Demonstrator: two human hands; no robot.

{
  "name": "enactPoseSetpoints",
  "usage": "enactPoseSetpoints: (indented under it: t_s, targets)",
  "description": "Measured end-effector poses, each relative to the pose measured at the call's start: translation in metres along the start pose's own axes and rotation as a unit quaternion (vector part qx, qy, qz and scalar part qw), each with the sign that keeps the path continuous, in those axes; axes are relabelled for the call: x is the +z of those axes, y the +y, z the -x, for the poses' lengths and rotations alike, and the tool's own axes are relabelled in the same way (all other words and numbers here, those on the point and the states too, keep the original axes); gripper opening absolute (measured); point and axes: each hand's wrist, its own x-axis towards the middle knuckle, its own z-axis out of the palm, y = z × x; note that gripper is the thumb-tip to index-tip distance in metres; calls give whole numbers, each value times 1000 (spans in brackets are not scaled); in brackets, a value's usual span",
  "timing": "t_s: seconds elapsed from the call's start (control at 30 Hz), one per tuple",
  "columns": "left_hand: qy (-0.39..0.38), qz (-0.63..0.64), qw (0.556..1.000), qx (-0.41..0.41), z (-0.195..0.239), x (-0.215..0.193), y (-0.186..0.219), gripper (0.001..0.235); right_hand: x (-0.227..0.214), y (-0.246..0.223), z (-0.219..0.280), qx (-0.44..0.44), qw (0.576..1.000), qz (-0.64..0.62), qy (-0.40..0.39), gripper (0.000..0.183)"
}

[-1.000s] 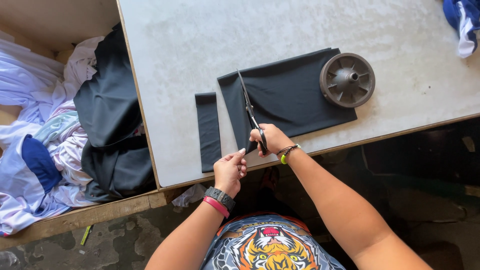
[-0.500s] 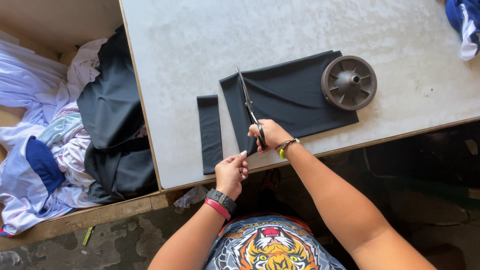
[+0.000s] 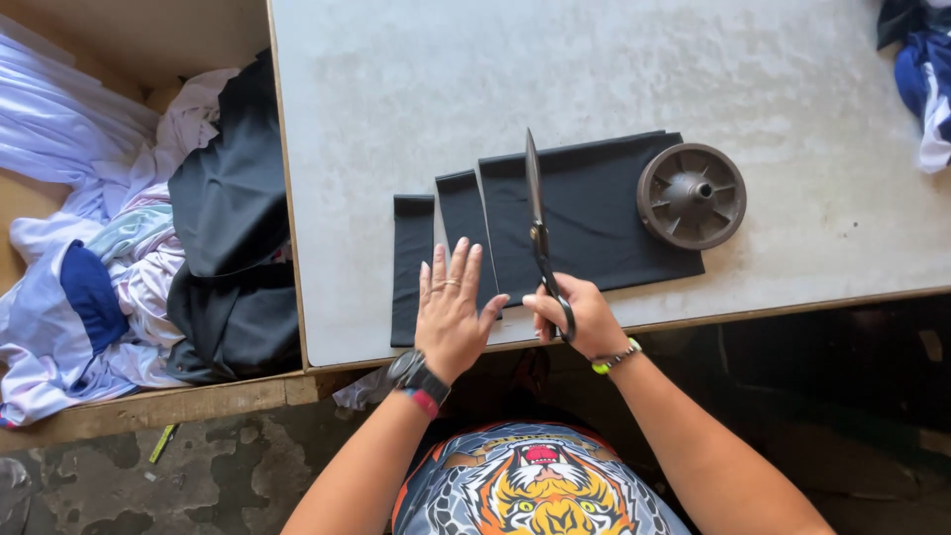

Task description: Cutting a piece of black fabric into multiple uniform strips using scissors and a metal weight for stability.

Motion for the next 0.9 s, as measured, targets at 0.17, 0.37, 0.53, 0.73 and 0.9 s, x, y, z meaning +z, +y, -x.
enactPoseSetpoints:
  t_s: [0.17, 0.37, 0.53, 0.73, 0.9]
  targets:
    - [-157, -126, 978, -53, -17, 6, -39, 77, -48, -3, 42, 62, 997, 39, -21, 17]
    - [26, -99, 982, 158, 15, 24, -5, 77, -106, 38, 75, 155, 986, 34, -52, 21]
    - [-60, -118, 967, 217, 48, 41, 1, 87, -127, 58, 105, 188, 978, 63, -58, 23]
    - [33, 152, 988, 20, 21, 6, 17, 46, -109, 86, 150, 299, 940, 143, -83, 27]
    - [-190, 694, 580, -381, -24, 4, 19, 65, -71, 116, 165, 265, 955, 119, -60, 15]
